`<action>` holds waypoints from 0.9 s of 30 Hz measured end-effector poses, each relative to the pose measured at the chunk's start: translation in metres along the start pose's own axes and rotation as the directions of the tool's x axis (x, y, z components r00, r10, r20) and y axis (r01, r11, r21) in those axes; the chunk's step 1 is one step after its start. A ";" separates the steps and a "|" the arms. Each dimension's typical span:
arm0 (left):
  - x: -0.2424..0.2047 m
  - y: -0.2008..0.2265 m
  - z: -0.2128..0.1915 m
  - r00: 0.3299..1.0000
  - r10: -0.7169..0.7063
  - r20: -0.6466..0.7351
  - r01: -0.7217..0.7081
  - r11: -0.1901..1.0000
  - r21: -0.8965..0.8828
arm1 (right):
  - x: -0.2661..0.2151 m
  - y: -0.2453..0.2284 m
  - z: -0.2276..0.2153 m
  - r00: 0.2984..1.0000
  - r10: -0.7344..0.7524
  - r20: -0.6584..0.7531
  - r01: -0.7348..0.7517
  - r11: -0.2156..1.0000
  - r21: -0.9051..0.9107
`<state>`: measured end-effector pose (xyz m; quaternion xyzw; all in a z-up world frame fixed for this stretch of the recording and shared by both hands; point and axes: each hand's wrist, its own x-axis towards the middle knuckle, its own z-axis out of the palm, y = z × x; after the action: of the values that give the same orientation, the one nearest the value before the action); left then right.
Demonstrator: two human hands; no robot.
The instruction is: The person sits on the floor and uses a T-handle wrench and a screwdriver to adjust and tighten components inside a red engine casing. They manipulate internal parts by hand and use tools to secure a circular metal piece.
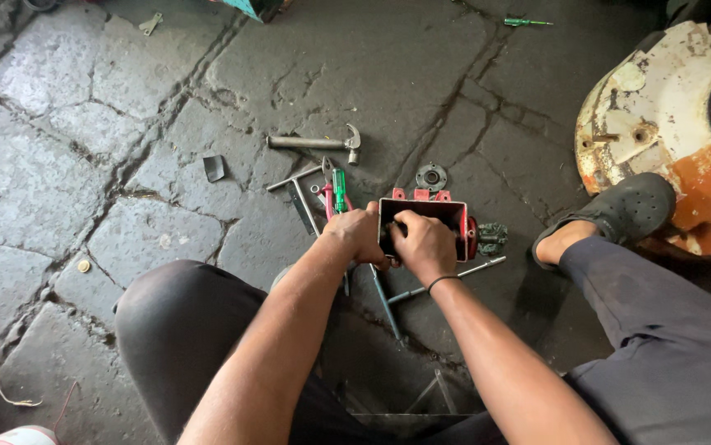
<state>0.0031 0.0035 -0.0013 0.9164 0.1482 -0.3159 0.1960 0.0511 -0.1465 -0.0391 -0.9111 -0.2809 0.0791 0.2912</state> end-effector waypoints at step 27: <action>0.005 -0.026 0.011 0.995 0.069 -0.066 -0.076 0.989 -0.124 | 0.051 0.196 -0.055 0.623 0.688 0.373 -0.350 -0.182 0.919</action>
<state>-0.0090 0.0220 -0.0187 0.9162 0.1404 -0.2703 0.2604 0.2016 -0.2761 -0.1059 -0.5086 0.2907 0.2331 0.7762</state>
